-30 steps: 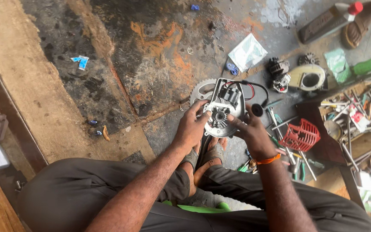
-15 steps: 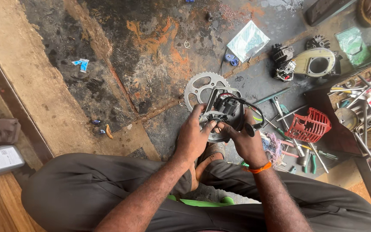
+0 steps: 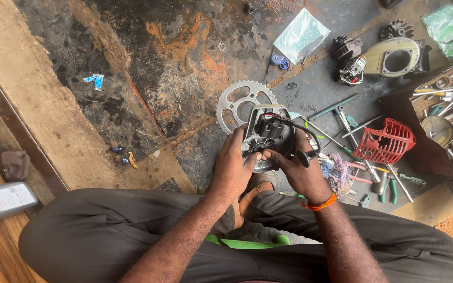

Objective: The person cleans a mechanical housing with a rag, then uses a screwdriver and pliers to adjust internal components. They manipulate wires and small parts within the housing while sitting on the floor.

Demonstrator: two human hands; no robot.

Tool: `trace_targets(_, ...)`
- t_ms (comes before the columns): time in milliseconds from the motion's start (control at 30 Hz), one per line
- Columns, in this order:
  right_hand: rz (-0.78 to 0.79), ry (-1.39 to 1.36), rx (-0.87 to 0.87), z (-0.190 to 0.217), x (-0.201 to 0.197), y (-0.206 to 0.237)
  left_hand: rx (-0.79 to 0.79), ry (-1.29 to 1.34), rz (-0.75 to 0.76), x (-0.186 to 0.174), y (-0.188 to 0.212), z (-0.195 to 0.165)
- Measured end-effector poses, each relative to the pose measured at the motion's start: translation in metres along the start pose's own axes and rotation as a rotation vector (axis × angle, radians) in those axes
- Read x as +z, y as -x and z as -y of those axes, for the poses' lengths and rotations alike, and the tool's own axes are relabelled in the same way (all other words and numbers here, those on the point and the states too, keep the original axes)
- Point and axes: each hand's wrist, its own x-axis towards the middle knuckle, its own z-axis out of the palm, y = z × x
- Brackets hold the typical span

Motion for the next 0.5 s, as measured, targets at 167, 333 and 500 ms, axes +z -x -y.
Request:
trace_targets(167,0.010,0.137,0.033,-0.001,-0.005,-0.002,-0.044,-0.052,0.030,0.005,-0.004,0.001)
trace_targets(333,-0.028,0.160,0.131,-0.004,0.001,-0.001,-0.009,-0.121,0.023,0.006,-0.002,0.007)
trace_targets(500,-0.057,0.070,0.120,-0.003,0.008,-0.001,-0.075,-0.148,0.032,0.006,-0.001,0.012)
